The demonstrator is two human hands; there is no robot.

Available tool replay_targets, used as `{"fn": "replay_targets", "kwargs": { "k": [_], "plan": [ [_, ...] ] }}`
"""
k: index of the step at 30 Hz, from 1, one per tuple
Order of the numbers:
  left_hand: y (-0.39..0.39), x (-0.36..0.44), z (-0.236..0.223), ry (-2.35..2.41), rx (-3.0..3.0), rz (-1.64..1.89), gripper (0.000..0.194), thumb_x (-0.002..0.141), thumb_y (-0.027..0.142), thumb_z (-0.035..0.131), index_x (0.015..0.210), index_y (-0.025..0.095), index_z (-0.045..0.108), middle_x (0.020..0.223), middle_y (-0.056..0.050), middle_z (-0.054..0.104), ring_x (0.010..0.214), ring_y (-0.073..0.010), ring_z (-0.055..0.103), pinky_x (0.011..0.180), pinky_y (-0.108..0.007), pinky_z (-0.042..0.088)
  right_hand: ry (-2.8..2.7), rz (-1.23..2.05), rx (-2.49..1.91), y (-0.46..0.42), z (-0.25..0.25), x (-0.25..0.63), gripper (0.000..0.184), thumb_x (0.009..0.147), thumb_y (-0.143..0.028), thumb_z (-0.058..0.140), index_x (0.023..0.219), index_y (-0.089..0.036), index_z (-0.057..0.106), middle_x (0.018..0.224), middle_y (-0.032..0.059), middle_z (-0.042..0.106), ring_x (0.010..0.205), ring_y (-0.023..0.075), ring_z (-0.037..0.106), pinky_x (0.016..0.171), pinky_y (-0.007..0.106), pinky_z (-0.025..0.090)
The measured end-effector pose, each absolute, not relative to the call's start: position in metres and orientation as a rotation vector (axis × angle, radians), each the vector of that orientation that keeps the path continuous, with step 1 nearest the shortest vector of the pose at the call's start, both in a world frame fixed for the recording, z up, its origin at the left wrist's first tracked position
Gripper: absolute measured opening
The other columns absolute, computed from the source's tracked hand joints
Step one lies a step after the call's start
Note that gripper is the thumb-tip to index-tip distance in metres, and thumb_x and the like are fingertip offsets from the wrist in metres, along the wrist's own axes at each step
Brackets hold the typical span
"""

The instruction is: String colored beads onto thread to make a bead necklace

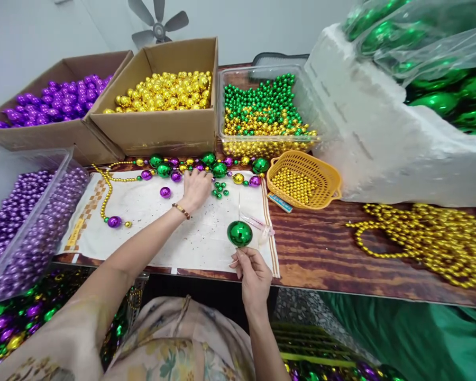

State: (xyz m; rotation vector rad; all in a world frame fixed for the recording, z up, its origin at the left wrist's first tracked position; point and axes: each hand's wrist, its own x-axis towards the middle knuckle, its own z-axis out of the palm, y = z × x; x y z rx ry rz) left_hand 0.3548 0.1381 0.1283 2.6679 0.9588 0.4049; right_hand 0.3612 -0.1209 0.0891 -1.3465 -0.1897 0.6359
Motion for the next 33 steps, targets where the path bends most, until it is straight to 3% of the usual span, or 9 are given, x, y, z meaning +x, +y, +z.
{"fn": "replay_targets", "kwargs": {
  "k": [5,9,12,15,18,26,33],
  "plan": [
    [0.143,0.375,0.114,1.035,2.773,0.361,0.019,0.096,0.028,0.052,0.098,0.016,0.067,0.112,-0.020,0.067,0.115,-0.0381,0.048,0.102,-0.057,0.025,-0.212,0.622,-1.371,-0.125,0.086,0.358,0.029,0.083,-0.043,0.073,0.080,-0.015,0.067,0.068,0.0021,0.063,0.052,0.0101,0.054,0.044,0.019,0.038],
    [0.143,0.372,0.119,1.032,2.581,0.493,0.008,0.091,0.021,0.059,0.095,0.018,0.064,0.109,-0.015,0.068,0.116,-0.0336,0.052,0.105,-0.052,0.028,-0.230,0.633,-1.397,-0.129,0.085,0.359,0.026,0.085,-0.040,0.071,0.081,-0.015,0.067,0.069,0.0020,0.065,0.055,0.0106,0.057,0.049,0.021,0.043],
    [0.134,0.358,0.135,0.879,2.039,0.620,0.004,0.087,0.017,0.063,0.091,0.018,0.063,0.098,-0.008,0.069,0.099,-0.0244,0.061,0.094,-0.042,0.042,-0.277,0.635,-1.403,-0.129,0.091,0.358,0.024,0.086,-0.039,0.071,0.082,-0.016,0.067,0.069,0.0018,0.066,0.054,0.0108,0.059,0.050,0.020,0.045],
    [0.113,0.337,0.153,0.637,1.289,0.562,0.012,0.086,0.025,0.068,0.095,0.017,0.066,0.093,-0.006,0.069,0.085,-0.0182,0.066,0.082,-0.034,0.050,-0.358,0.645,-1.389,-0.129,0.101,0.357,0.022,0.088,-0.037,0.070,0.083,-0.016,0.068,0.067,0.0017,0.067,0.053,0.0111,0.061,0.049,0.019,0.046],
    [0.091,0.316,0.165,0.479,0.851,0.466,0.022,0.085,0.028,0.073,0.102,0.015,0.072,0.092,-0.006,0.070,0.085,-0.0159,0.069,0.085,-0.033,0.054,-0.432,0.652,-1.386,-0.128,0.112,0.355,0.019,0.089,-0.035,0.069,0.084,-0.016,0.069,0.066,0.0013,0.067,0.051,0.0110,0.062,0.049,0.019,0.047],
    [0.075,0.294,0.172,0.406,0.672,0.485,0.024,0.084,0.017,0.074,0.107,0.014,0.074,0.093,-0.006,0.073,0.088,-0.0186,0.073,0.091,-0.037,0.058,-0.566,0.659,-1.386,-0.128,0.129,0.350,0.015,0.090,-0.029,0.069,0.082,-0.017,0.071,0.063,0.0011,0.067,0.048,0.0100,0.063,0.045,0.015,0.046],
    [0.078,0.288,0.168,0.409,0.686,0.501,0.020,0.084,0.022,0.075,0.103,0.014,0.074,0.089,-0.007,0.073,0.087,-0.0198,0.073,0.092,-0.041,0.058,-0.515,0.688,-1.381,-0.127,0.132,0.347,0.014,0.087,-0.029,0.071,0.081,-0.016,0.072,0.060,0.0012,0.066,0.044,0.0095,0.061,0.041,0.014,0.045]
  ]
}}
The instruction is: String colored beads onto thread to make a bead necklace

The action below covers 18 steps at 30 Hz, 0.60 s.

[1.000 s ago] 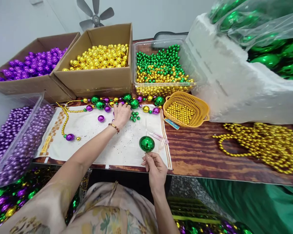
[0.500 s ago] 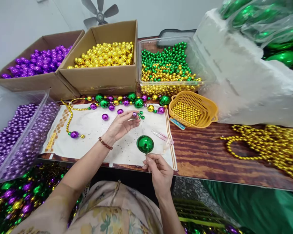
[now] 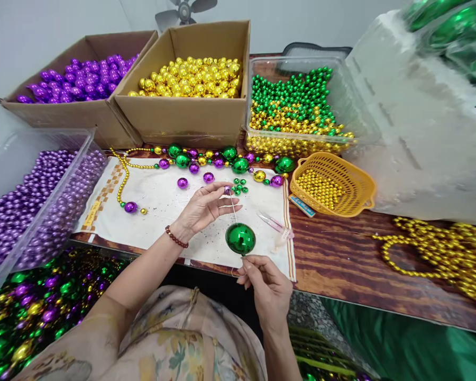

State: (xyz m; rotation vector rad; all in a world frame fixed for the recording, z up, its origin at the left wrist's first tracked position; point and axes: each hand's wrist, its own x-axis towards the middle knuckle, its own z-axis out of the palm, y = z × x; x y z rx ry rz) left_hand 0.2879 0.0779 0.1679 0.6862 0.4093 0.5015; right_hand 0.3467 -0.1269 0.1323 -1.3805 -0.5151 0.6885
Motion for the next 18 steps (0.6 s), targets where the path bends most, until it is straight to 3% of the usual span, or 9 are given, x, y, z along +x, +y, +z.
{"fn": "replay_targets", "kwargs": {
  "k": [11,18],
  "plan": [
    [0.0814,0.2858,0.1612,0.403,0.711,0.486,0.026,0.085,0.022,0.074,0.110,0.016,0.074,0.087,-0.006,0.073,0.083,-0.0192,0.073,0.093,-0.045,0.057,-0.475,0.743,-1.397,-0.1274,0.1320,0.3465,0.016,0.084,-0.031,0.073,0.079,-0.015,0.071,0.059,0.0015,0.066,0.043,0.0101,0.060,0.040,0.015,0.046],
    [0.0772,0.2866,0.1600,0.459,0.780,0.499,0.031,0.078,0.022,0.081,0.108,0.019,0.075,0.090,-0.003,0.071,0.078,-0.0155,0.071,0.089,-0.040,0.055,-0.407,0.751,-1.425,-0.1184,0.1279,0.3414,0.022,0.085,-0.036,0.073,0.085,-0.015,0.068,0.064,0.0021,0.067,0.049,0.0121,0.063,0.045,0.019,0.051]
  ]
}}
